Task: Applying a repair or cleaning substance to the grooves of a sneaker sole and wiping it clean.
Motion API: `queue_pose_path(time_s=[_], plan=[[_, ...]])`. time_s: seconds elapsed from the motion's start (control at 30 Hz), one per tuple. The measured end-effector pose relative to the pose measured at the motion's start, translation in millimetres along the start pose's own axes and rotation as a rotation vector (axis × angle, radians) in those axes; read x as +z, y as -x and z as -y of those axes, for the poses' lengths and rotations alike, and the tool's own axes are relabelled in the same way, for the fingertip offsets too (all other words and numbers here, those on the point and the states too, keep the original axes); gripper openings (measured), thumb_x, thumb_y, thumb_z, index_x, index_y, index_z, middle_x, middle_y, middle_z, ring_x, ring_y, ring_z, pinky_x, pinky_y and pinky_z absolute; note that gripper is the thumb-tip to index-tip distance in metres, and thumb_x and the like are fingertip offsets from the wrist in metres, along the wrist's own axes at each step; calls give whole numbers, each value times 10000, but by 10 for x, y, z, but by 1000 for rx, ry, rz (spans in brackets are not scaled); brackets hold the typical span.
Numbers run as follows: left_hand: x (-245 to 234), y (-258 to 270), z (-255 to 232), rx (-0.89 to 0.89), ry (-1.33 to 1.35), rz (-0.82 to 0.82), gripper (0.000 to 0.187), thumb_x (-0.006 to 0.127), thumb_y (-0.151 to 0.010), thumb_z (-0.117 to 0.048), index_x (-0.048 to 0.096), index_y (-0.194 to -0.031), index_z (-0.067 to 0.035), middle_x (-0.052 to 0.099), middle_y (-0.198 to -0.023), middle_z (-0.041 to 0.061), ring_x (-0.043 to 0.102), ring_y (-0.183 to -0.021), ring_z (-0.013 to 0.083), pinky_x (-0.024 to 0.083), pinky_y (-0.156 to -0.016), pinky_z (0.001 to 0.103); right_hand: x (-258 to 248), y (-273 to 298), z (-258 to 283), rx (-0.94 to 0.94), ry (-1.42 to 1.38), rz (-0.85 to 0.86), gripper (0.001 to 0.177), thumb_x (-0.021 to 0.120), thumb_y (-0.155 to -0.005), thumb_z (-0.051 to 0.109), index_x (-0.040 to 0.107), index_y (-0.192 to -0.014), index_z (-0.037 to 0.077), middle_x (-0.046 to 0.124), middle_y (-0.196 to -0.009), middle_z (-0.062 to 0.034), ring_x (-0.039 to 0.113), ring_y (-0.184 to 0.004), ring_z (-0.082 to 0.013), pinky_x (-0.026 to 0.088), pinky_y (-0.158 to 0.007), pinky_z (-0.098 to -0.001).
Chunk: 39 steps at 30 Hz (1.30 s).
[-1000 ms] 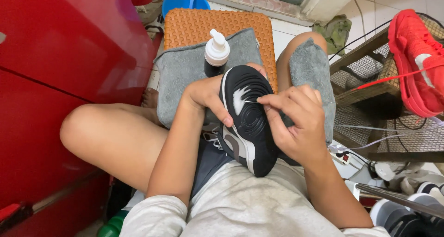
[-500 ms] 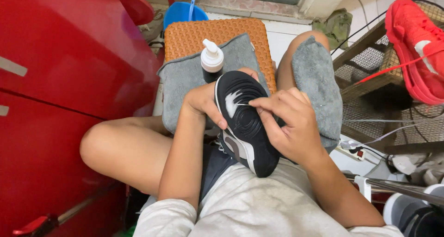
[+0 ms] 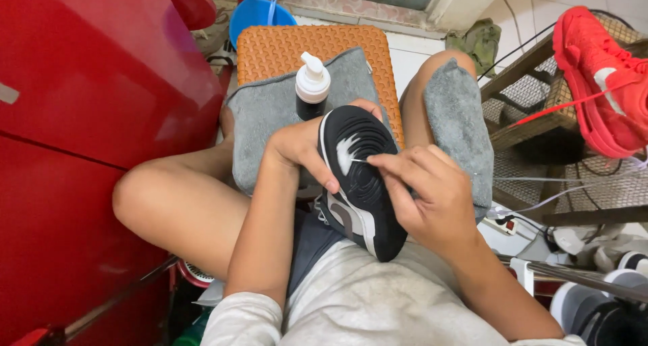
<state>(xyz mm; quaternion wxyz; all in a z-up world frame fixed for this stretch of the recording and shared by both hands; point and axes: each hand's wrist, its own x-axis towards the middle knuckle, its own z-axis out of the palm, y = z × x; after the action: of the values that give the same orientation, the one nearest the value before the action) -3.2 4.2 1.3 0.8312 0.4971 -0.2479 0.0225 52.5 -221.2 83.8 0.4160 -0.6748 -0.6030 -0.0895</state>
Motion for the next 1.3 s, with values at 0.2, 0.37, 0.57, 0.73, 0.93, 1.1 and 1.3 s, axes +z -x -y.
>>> queue_pose_path(time_s=[0.2,0.37,0.57,0.73,0.93,1.1,1.3], plan=[[55,-21,-37,35,-7,5,1032,1024,-481,-58,488,-1359,32,708,-1048,218,671,-996,221,634,-795,402,4,61,146,91,-118,48,165,686,-932,-6,790,-1022,86,663,-719,-76,617,-559,-243,529,-536,-345],[53,-9,4,43,-23,-13,1040,1021,-475,-28,492,-1368,43,706,-1039,223,665,-989,219,629,-782,390,53,77,88,135,-174,26,180,664,-953,-19,784,-1060,65,625,-691,-77,594,-556,-187,521,-533,-315],[82,10,-12,46,-32,-28,1040,1024,-479,-43,495,-1371,40,701,-1044,219,663,-989,218,632,-774,389,105,142,91,239,-255,27,186,638,-972,-5,772,-1089,49,680,-719,-91,659,-608,-187,547,-566,-332],[77,28,-2,42,-61,-13,1068,1034,-459,-66,492,-1373,31,697,-1053,219,651,-997,213,631,-783,393,99,198,99,291,-271,59,171,682,-951,25,781,-1082,73,658,-682,-78,634,-611,-153,548,-573,-333],[74,34,13,64,-48,-22,1064,1034,-458,-53,497,-1372,38,699,-1043,230,663,-989,226,631,-768,393,147,246,91,308,-240,42,187,646,-980,36,759,-1127,59,632,-652,-85,584,-556,-154,513,-527,-313],[81,29,20,72,-42,-21,1023,1024,-490,-44,504,-1368,31,704,-1045,224,661,-994,220,627,-772,381,131,216,61,317,-257,24,197,621,-988,6,748,-1134,39,599,-639,-81,532,-554,-128,507,-515,-310],[95,39,-32,42,-85,-19,1057,1029,-472,-99,487,-1370,27,696,-1061,215,666,-984,230,637,-749,388,141,219,162,331,-281,69,191,651,-958,21,769,-1105,55,609,-609,-62,545,-541,-121,507,-507,-304]])
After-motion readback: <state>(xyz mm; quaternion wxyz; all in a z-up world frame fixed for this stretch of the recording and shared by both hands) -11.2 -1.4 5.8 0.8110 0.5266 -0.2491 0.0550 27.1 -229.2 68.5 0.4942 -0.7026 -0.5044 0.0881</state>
